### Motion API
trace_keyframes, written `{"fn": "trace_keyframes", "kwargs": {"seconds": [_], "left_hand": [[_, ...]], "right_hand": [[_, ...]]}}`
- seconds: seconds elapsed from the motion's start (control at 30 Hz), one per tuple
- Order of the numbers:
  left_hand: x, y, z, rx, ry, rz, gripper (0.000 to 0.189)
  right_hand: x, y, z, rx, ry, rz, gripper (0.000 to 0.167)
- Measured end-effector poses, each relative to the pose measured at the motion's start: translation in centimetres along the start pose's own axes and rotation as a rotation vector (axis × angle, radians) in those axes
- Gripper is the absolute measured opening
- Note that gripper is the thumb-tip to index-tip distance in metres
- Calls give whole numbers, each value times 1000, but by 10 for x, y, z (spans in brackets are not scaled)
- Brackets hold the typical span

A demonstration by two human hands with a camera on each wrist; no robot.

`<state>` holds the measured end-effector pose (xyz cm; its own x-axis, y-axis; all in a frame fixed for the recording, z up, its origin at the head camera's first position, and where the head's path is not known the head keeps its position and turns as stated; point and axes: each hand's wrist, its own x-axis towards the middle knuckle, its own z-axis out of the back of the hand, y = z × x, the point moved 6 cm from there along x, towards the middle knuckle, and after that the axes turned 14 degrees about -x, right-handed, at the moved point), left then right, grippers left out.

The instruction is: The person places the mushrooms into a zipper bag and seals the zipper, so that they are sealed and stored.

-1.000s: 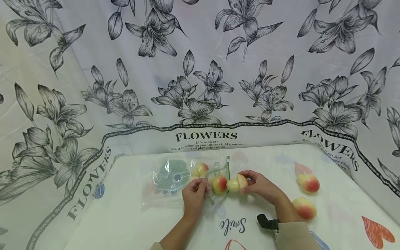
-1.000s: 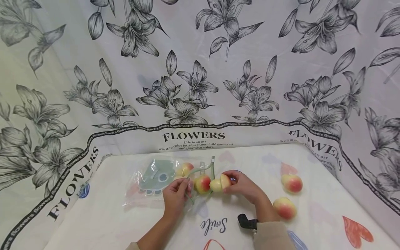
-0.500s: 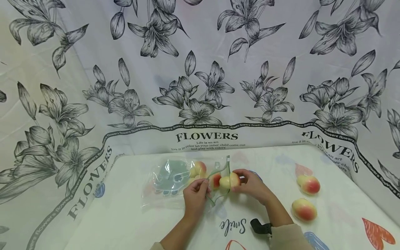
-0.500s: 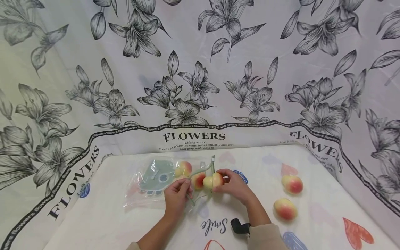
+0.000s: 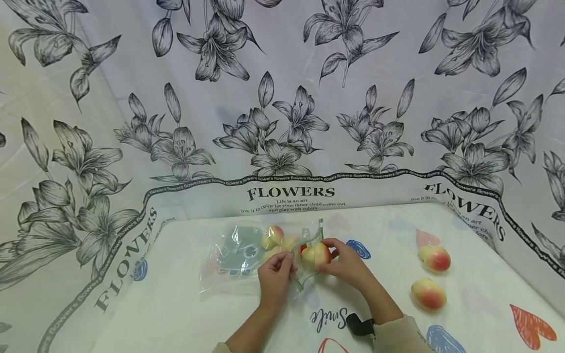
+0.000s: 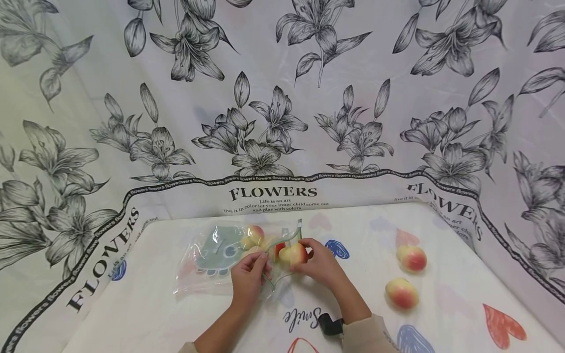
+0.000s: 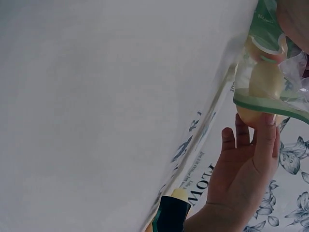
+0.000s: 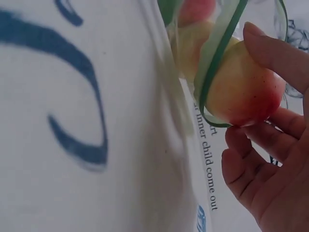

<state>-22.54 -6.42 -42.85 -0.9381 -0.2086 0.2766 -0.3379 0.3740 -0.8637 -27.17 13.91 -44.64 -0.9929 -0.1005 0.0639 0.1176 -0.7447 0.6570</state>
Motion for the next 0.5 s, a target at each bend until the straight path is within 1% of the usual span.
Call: {"fn": "trace_keyframes", "kwargs": {"seconds": [0.13,0.23,0.37,0.5], "left_hand": [[0,-1,-1,-3,8,-13,13],[0,-1,-1,0,10,-21,13],[0,-1,-1,6,7,-15,12],[0,0,-1,15,6,1,12]], "right_hand": [[-1,0,0,-9,-2,1,73],[-1,0,0,2,-3,25,74],[-2,2,-2,17,19,47,73],[-4,3,-3,9,40,37,70]]}}
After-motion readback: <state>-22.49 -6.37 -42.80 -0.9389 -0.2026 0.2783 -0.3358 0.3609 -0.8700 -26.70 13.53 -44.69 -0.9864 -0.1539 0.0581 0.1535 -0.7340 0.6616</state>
